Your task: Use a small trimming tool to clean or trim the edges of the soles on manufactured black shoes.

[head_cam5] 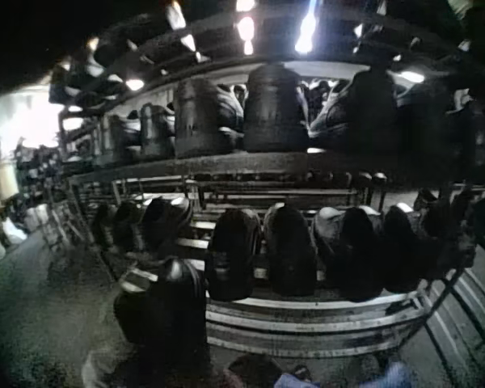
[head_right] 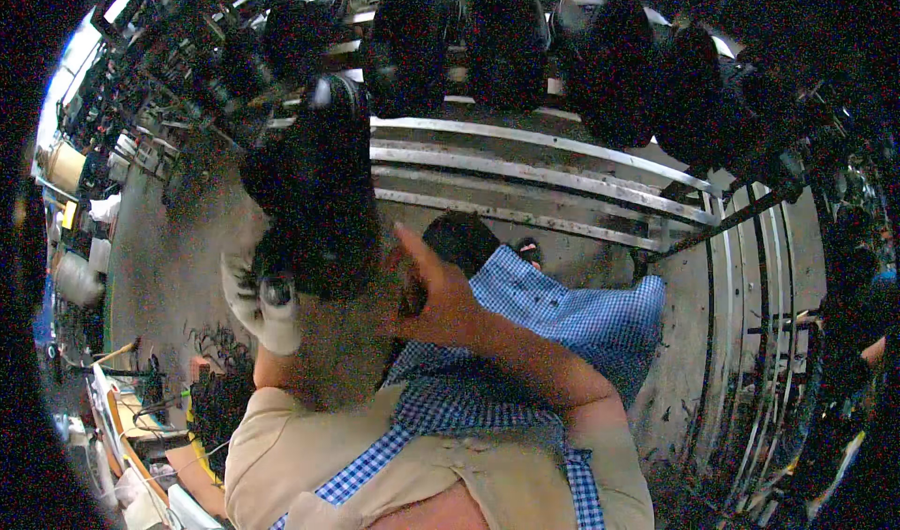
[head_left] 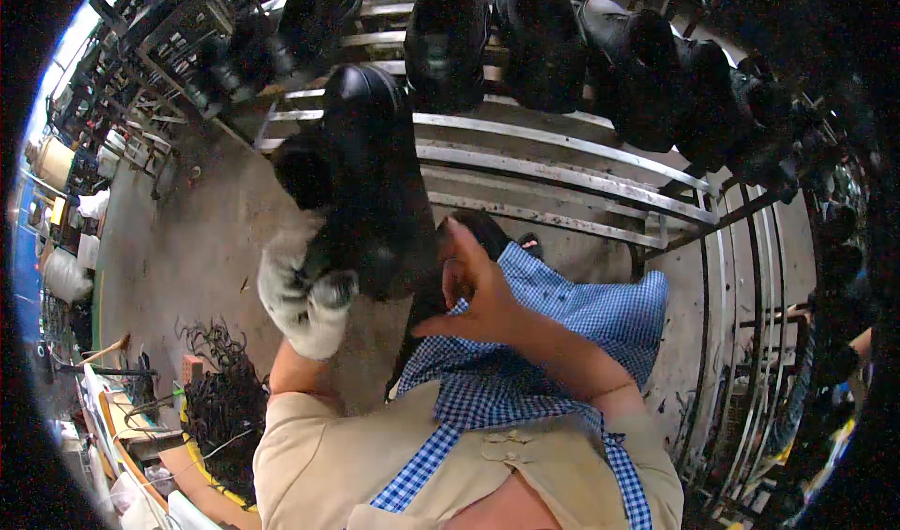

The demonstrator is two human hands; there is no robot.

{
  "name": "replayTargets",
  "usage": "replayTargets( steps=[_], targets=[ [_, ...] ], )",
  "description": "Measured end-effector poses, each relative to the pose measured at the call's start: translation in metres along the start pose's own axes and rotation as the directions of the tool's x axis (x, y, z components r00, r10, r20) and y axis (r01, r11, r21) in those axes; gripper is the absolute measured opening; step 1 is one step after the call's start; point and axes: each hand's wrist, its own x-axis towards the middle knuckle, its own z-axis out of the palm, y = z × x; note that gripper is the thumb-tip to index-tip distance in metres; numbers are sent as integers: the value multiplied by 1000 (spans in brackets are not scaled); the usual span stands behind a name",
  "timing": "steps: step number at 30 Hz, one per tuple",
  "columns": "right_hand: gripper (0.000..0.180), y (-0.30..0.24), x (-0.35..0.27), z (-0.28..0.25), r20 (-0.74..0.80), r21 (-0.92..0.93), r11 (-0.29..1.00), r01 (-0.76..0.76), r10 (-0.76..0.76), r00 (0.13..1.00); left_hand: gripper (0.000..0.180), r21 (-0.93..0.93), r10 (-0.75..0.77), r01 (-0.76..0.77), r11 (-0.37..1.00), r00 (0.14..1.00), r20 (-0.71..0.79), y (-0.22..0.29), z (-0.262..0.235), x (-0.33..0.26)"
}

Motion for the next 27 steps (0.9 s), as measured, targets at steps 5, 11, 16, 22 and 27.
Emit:
replayTargets(
  steps=[5,11,16,22,27],
  targets=[
    [101,9,-2,-1,-231,-167,986,21,-60,971,45,96,-75,53,994,967,245,-25,4,-37],
    [68,12,0,-35,-122,-104,965,-241,228,966,59,166,60,-210,963,774,631,-55,28,-52],
    [56,-26,5,-58,-65,-520,854,8,-48,997,36,-508,-405,658,556,748,525,-17,58,-52],
    [41,-22,7,-66,92,-614,737,283,-289,953,49,-261,-307,598,758,680,666,-22,58,-53],
    [26,-5,4,-55,92,-804,506,311,-410,907,41,-304,-306,538,786,766,565,-19,68,-57]
  ],
)
